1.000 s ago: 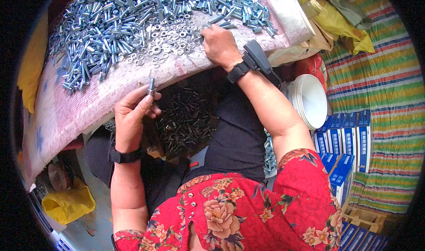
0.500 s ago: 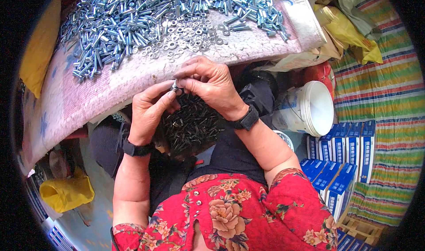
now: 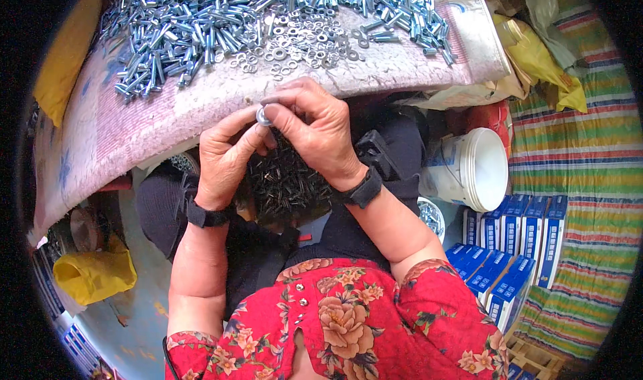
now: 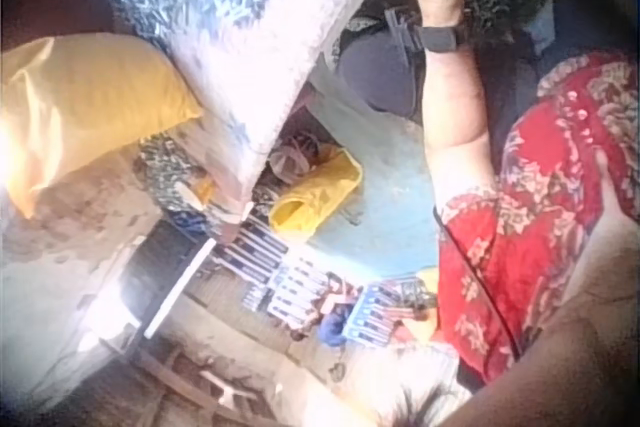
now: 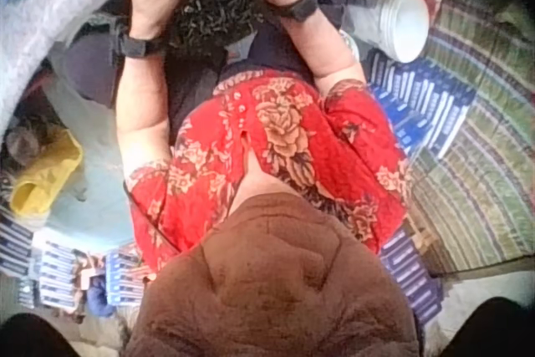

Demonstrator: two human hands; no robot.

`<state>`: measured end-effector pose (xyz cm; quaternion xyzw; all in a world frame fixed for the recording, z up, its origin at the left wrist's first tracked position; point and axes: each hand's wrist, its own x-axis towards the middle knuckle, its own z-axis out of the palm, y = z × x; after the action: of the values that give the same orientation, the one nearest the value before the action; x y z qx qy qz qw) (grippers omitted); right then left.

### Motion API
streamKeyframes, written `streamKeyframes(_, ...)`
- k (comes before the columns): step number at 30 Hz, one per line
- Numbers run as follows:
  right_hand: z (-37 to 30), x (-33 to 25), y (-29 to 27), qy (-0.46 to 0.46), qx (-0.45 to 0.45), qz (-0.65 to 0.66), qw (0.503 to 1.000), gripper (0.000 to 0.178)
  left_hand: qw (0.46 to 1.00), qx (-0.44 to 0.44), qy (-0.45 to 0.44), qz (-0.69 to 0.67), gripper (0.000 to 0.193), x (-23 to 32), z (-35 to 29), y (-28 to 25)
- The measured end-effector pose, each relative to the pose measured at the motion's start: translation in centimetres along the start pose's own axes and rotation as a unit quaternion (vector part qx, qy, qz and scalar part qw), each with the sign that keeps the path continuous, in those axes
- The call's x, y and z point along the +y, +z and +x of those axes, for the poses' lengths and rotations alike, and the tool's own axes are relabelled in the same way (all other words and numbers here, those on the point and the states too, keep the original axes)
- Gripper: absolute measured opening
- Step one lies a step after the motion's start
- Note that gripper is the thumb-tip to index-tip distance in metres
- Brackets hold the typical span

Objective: Manually assembling washers and nuts onto long metal bolts at a workstation.

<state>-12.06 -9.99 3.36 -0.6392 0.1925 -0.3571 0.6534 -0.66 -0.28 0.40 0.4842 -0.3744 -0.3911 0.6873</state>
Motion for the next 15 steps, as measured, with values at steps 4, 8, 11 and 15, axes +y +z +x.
streamKeyframes(4, 3.2, 0.0, -1.3, -0.177, -0.081, -0.268, 0.943, 0.016, 0.998, 0.048, -0.025, -0.019, 0.021, -0.2, 0.2, -0.7)
streamKeyframes(8, 10.7, 0.9, -5.1, -0.22, -0.027, -0.458, 0.861, 0.014, 0.995, 0.08, -0.013, -0.061, 0.02, -0.3, 0.6, -0.9)
streamKeyframes(11, 13.7, 2.4, -5.7, -0.202, -0.117, -0.593, 0.771, 0.016, 0.995, 0.072, -0.027, -0.061, 0.019, 0.0, 0.6, -0.9)
streamKeyframes(15, 15.0, 2.9, -6.1, -0.214, -0.209, -0.63, 0.716, 0.015, 0.996, 0.062, -0.042, -0.045, 0.02, 0.1, 0.5, -1.2)
